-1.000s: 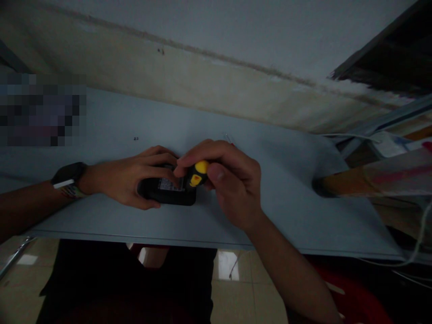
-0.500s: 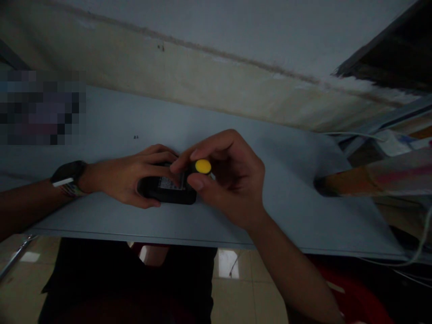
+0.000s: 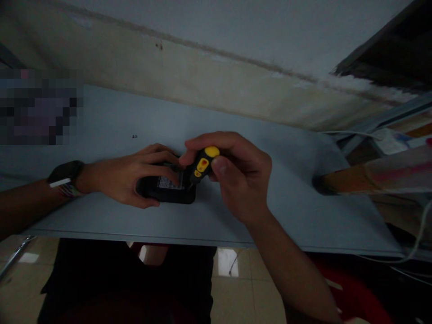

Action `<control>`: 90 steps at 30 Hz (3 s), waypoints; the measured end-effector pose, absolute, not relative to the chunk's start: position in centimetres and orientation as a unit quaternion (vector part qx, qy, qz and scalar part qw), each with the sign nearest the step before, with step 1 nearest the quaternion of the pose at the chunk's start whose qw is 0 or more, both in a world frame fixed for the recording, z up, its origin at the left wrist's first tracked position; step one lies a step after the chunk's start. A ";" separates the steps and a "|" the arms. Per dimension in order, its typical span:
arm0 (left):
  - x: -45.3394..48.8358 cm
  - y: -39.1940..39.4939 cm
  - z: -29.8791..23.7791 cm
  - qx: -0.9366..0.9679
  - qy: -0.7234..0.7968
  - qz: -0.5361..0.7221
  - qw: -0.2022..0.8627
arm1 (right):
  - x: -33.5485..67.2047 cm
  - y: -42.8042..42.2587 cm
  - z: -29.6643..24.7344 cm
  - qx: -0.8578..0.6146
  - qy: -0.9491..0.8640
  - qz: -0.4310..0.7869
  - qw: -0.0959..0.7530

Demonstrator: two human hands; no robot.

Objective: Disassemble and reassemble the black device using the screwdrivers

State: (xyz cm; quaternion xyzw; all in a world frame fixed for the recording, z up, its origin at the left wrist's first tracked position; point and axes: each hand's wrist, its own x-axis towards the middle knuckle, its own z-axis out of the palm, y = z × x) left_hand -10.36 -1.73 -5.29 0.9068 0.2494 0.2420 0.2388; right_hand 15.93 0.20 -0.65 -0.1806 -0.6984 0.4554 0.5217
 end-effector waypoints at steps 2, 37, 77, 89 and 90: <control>-10.4 -1.7 -5.2 0.907 0.250 0.239 0.241 | 15.8 0.3 -0.5 -0.174 -0.686 0.464 0.532; -11.4 -0.9 -6.6 0.891 0.296 0.281 0.198 | 16.3 7.4 -6.0 -0.538 -0.808 0.032 0.238; -11.8 0.7 -8.1 0.907 0.274 0.242 0.208 | 12.1 -9.7 -2.1 -0.496 -0.853 0.108 0.121; -11.9 0.8 -7.8 0.913 0.260 0.244 0.200 | 9.2 -9.8 2.2 -0.471 -0.878 -0.024 -0.080; -12.0 0.8 -7.8 0.914 0.255 0.245 0.200 | 8.6 -9.7 2.6 -0.461 -0.882 -0.027 -0.094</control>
